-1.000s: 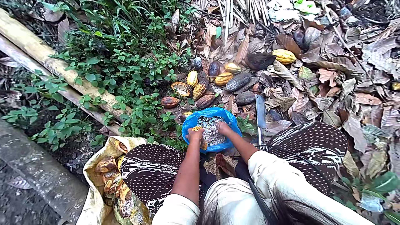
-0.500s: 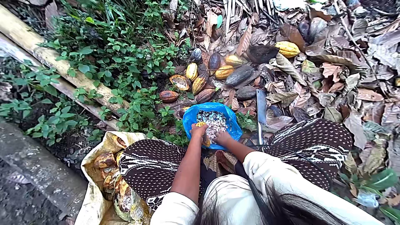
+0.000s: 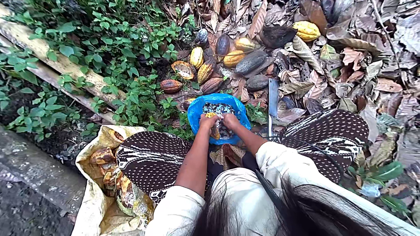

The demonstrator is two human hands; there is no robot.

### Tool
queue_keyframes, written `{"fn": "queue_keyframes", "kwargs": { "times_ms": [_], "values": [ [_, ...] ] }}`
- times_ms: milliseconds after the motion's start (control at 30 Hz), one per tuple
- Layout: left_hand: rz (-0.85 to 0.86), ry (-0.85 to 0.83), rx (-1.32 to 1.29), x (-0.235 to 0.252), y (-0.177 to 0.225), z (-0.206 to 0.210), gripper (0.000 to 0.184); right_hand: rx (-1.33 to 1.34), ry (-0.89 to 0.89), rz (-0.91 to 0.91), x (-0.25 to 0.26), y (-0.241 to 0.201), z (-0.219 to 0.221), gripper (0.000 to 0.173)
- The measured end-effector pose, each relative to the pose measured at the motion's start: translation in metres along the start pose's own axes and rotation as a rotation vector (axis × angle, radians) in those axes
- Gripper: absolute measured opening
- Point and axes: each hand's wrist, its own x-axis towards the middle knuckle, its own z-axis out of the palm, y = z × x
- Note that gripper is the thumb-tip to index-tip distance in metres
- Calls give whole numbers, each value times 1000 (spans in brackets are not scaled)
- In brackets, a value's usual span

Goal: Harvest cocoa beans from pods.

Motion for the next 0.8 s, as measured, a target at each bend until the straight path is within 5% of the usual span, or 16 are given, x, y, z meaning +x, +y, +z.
{"fn": "queue_keyframes", "kwargs": {
  "times_ms": [233, 433, 633, 800],
  "values": [
    [20, -42, -76, -12, 4, 1, 79, 481, 14, 75, 16, 2, 4, 43],
    [66, -47, -114, -27, 12, -1, 78, 199, 52, 8, -22, -21, -17, 63],
    [109, -51, -200, -30, 13, -5, 73, 152, 293, -108, -44, -20, -38, 27],
    [69, -150, -405, -19, 13, -7, 61, 358, 342, -204, -59, -29, -52, 20]
  ]
}}
